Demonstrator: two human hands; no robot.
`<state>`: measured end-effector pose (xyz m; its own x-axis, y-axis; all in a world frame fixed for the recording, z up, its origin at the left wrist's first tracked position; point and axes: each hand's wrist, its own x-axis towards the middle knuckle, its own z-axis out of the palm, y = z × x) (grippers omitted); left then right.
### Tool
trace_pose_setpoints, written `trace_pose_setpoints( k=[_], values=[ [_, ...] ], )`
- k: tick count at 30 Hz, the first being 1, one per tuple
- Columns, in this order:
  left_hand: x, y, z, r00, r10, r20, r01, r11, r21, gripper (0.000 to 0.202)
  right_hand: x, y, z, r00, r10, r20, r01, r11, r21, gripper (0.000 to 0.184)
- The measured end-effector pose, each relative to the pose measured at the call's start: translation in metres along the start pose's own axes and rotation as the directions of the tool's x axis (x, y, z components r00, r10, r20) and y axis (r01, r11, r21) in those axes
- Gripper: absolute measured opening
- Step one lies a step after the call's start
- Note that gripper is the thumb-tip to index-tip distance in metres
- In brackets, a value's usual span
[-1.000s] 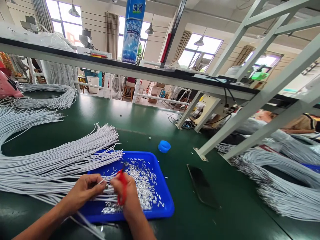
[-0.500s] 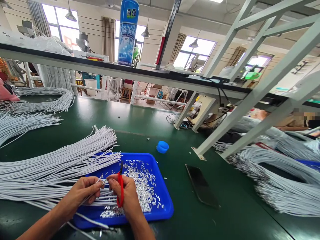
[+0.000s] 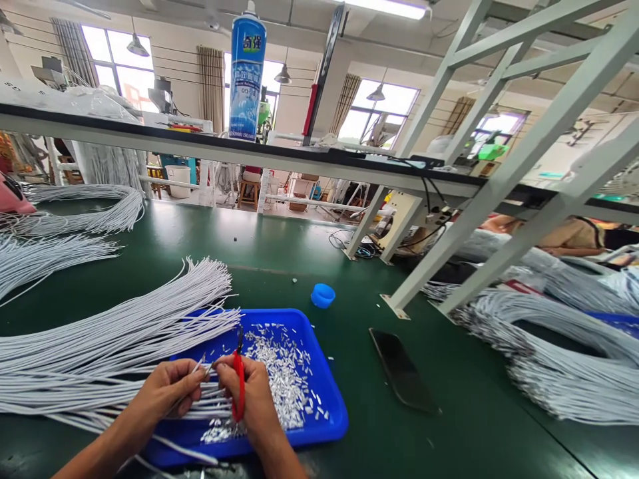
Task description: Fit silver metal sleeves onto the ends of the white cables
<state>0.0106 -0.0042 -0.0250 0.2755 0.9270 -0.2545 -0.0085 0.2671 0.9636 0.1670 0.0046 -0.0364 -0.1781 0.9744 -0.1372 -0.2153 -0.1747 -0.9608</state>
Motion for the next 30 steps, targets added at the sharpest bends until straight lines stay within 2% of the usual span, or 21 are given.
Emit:
trace_pose_setpoints(
  k=[6,15,21,24,28,30],
  values=[
    [0.001,-0.004,0.002,0.998,0.055,-0.012,-0.054,0.998,0.041,0.041,-0.001,0.004,0.002,0.999,-0.045,0.013,0.044,0.999,0.027,0.028],
    [-0.001,-0.001,-0.001,1.000,0.005,-0.003,-0.005,1.000,0.007,0.042,0.004,0.016,-0.004,1.000,-0.016,0.014,0.017,0.996,-0.091,0.026],
    [0.000,-0.001,0.001,0.999,0.033,-0.019,-0.032,0.999,0.042,0.042,0.002,0.013,-0.002,1.000,-0.013,0.001,0.013,1.000,0.020,0.030],
    [0.001,-0.001,0.003,0.999,0.028,-0.029,-0.026,0.997,0.069,0.043,0.001,0.010,-0.001,0.999,-0.043,0.006,0.043,0.999,0.024,0.029],
    [0.002,-0.004,0.003,0.999,0.033,-0.024,-0.031,0.996,0.080,0.043,0.000,0.008,-0.002,0.997,-0.074,0.015,0.075,0.997,-0.033,0.025],
    [0.002,-0.006,0.001,0.999,0.033,-0.020,-0.031,0.997,0.067,0.042,-0.002,0.007,0.000,0.989,-0.147,0.014,0.147,0.979,-0.141,0.021]
  ],
)
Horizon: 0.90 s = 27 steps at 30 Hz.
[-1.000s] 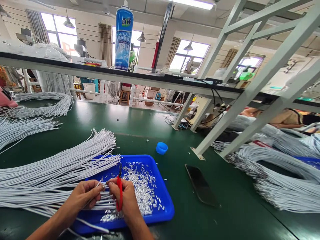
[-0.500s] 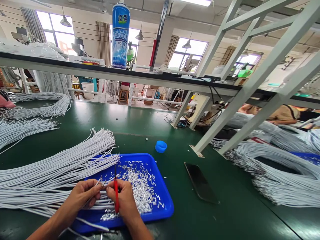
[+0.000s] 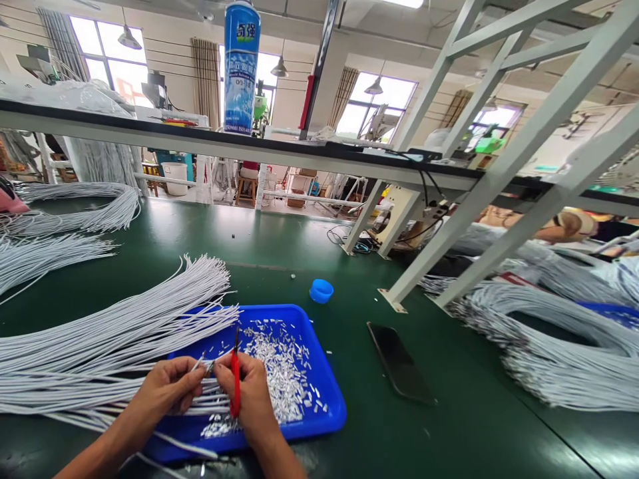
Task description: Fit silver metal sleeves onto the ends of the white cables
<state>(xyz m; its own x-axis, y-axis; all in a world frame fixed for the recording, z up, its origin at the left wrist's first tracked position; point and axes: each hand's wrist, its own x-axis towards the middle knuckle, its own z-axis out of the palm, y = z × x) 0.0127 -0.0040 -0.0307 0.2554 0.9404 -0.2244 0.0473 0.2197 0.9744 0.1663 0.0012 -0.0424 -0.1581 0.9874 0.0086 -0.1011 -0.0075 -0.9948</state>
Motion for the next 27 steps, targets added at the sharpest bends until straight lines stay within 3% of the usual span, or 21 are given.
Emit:
trace_pose_setpoints(
  k=[2,4,6,7,11,16,24,26,27],
  values=[
    [0.000,0.000,-0.002,1.000,-0.023,-0.003,0.022,0.999,-0.042,0.042,-0.003,-0.004,0.002,0.977,-0.211,-0.014,0.201,0.951,-0.234,0.015],
    [0.000,0.002,-0.005,0.999,-0.047,-0.008,0.045,0.992,-0.121,0.040,-0.006,-0.008,0.002,0.866,-0.493,0.083,0.471,0.747,-0.468,0.014],
    [-0.001,0.006,-0.008,0.998,-0.063,-0.009,0.059,0.976,-0.208,0.038,-0.008,-0.011,0.000,0.745,-0.635,0.206,0.616,0.535,-0.579,0.014],
    [-0.001,0.009,-0.009,0.997,-0.074,-0.010,0.070,0.967,-0.247,0.036,-0.008,-0.012,-0.003,0.725,-0.648,0.232,0.626,0.481,-0.613,0.012],
    [-0.001,0.014,-0.014,0.991,-0.135,0.006,0.129,0.928,-0.349,0.031,-0.001,-0.009,-0.017,0.764,-0.620,0.179,0.469,0.341,-0.815,0.012],
    [-0.001,0.012,-0.016,0.988,-0.139,0.066,0.154,0.904,-0.399,0.028,0.005,0.003,-0.024,0.722,-0.654,0.224,0.406,0.139,-0.903,0.008],
    [-0.002,0.010,-0.012,0.982,-0.152,0.111,0.186,0.879,-0.439,0.028,0.002,0.011,-0.026,0.644,-0.696,0.316,0.429,-0.013,-0.903,0.024],
    [-0.002,0.010,-0.012,0.982,-0.148,0.113,0.183,0.884,-0.431,0.028,0.002,0.013,-0.028,0.650,-0.678,0.343,0.447,-0.024,-0.894,0.026],
    [-0.002,0.011,-0.013,0.984,-0.140,0.113,0.175,0.894,-0.413,0.029,0.002,0.012,-0.029,0.669,-0.667,0.328,0.451,0.014,-0.892,0.027]
  ],
)
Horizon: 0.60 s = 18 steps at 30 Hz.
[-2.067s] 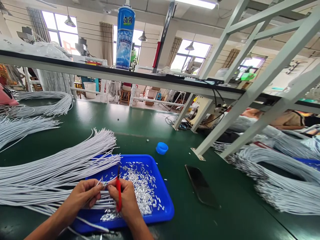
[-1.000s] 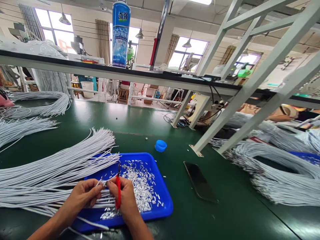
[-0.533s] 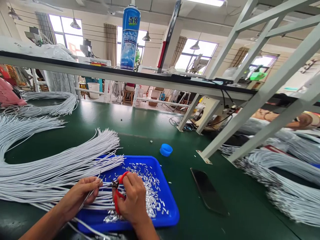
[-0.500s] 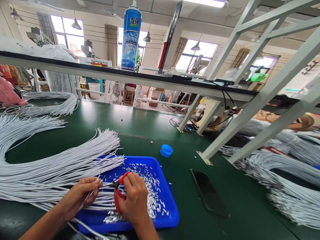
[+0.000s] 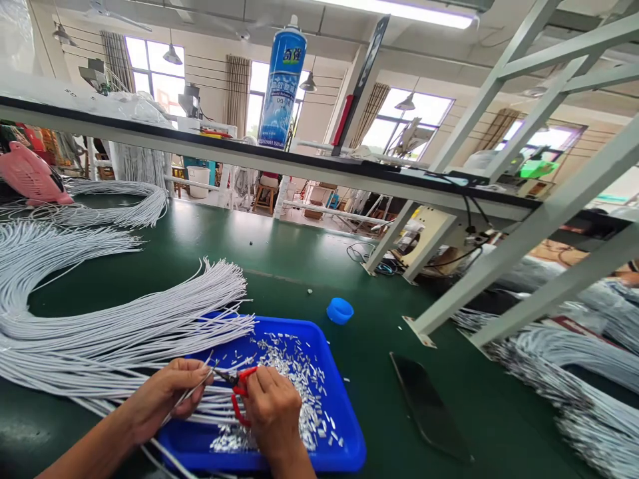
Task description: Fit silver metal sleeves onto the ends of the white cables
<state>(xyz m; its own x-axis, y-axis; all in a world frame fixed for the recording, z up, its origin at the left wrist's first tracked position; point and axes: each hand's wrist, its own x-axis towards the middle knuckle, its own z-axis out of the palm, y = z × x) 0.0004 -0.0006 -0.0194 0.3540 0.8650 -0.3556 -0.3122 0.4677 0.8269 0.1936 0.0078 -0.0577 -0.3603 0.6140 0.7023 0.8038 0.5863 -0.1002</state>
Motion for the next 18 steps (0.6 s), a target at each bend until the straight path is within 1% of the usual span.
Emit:
trace_pose_setpoints(
  k=[2,4,6,7,8,9,11,13,15,18],
  values=[
    [-0.001,0.002,0.001,0.998,0.064,0.003,-0.064,0.993,0.104,0.031,0.002,0.001,-0.002,0.992,0.121,0.044,-0.125,0.983,0.132,0.031],
    [-0.003,0.005,0.003,0.979,0.203,0.007,-0.196,0.939,0.283,0.033,0.007,0.001,-0.006,0.956,0.253,0.145,-0.287,0.909,0.302,0.028],
    [-0.004,0.007,0.005,0.947,0.320,0.029,-0.300,0.849,0.435,0.035,0.013,-0.001,-0.011,0.918,0.297,0.263,-0.385,0.826,0.411,0.018],
    [-0.005,0.008,0.005,0.940,0.338,0.034,-0.313,0.822,0.475,0.037,0.016,-0.002,-0.014,0.905,0.290,0.310,-0.406,0.805,0.432,0.015],
    [-0.005,0.008,0.005,0.946,0.324,0.029,-0.297,0.825,0.482,0.037,0.018,-0.004,-0.016,0.893,0.282,0.351,-0.421,0.800,0.429,0.015],
    [-0.004,0.007,0.004,0.957,0.289,0.012,-0.263,0.849,0.458,0.037,0.019,-0.005,-0.017,0.880,0.276,0.387,-0.432,0.804,0.408,0.017],
    [-0.002,0.004,0.002,0.974,0.223,-0.040,-0.194,0.914,0.356,0.041,0.019,-0.008,-0.017,0.854,0.271,0.444,-0.447,0.819,0.359,0.023],
    [0.000,0.001,0.000,0.977,0.195,-0.085,-0.170,0.955,0.243,0.048,0.018,-0.009,-0.015,0.836,0.272,0.476,-0.456,0.827,0.328,0.029],
    [0.002,0.000,-0.001,0.974,0.193,-0.118,-0.168,0.966,0.195,0.044,0.017,-0.009,-0.014,0.829,0.263,0.494,-0.462,0.820,0.339,0.033],
    [0.002,-0.002,-0.002,0.972,0.190,-0.139,-0.157,0.963,0.220,0.039,0.017,-0.007,-0.014,0.832,0.237,0.502,-0.463,0.795,0.392,0.037]
  ],
)
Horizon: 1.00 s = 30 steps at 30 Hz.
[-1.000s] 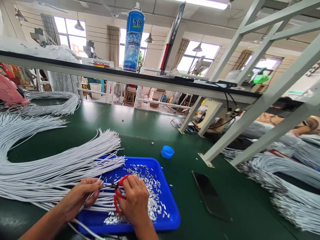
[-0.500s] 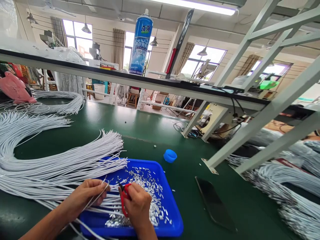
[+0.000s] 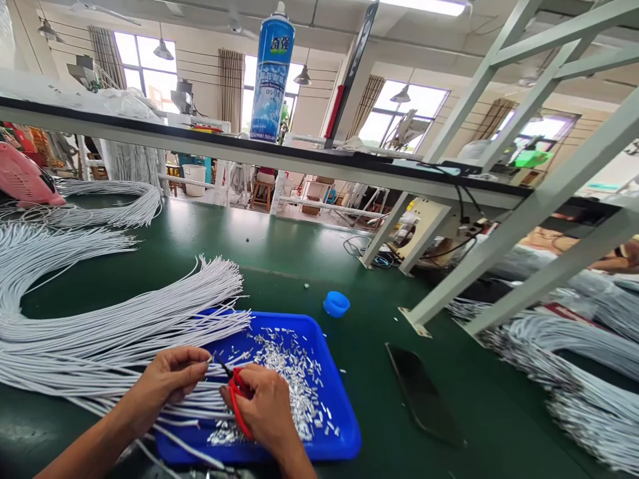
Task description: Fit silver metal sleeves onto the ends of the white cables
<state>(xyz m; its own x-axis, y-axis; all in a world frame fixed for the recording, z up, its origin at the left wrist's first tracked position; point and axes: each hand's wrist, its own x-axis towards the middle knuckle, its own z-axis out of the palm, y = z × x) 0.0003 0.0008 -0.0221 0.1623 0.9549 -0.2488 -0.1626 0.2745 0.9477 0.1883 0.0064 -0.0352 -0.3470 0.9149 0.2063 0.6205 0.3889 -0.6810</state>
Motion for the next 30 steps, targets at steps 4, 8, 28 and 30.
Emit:
trace_pose_setpoints(
  k=[4,8,28,30],
  values=[
    [-0.002,-0.001,0.001,0.990,0.143,-0.019,-0.138,0.978,0.156,0.032,0.000,0.000,-0.001,1.000,-0.019,0.013,0.019,1.000,0.024,0.042],
    [-0.004,0.000,0.004,0.930,0.366,-0.041,-0.318,0.853,0.415,0.023,-0.001,0.002,0.002,1.000,-0.005,0.027,0.005,1.000,-0.014,0.043],
    [-0.007,0.000,0.006,0.997,0.032,0.076,-0.041,0.992,0.120,0.031,-0.003,-0.003,0.004,0.999,-0.035,-0.027,0.031,0.993,-0.114,0.033],
    [-0.006,0.002,0.003,0.998,0.003,0.063,-0.006,0.999,0.052,0.030,-0.001,-0.002,-0.004,1.000,-0.021,-0.005,0.021,0.997,-0.080,0.026]
  ],
)
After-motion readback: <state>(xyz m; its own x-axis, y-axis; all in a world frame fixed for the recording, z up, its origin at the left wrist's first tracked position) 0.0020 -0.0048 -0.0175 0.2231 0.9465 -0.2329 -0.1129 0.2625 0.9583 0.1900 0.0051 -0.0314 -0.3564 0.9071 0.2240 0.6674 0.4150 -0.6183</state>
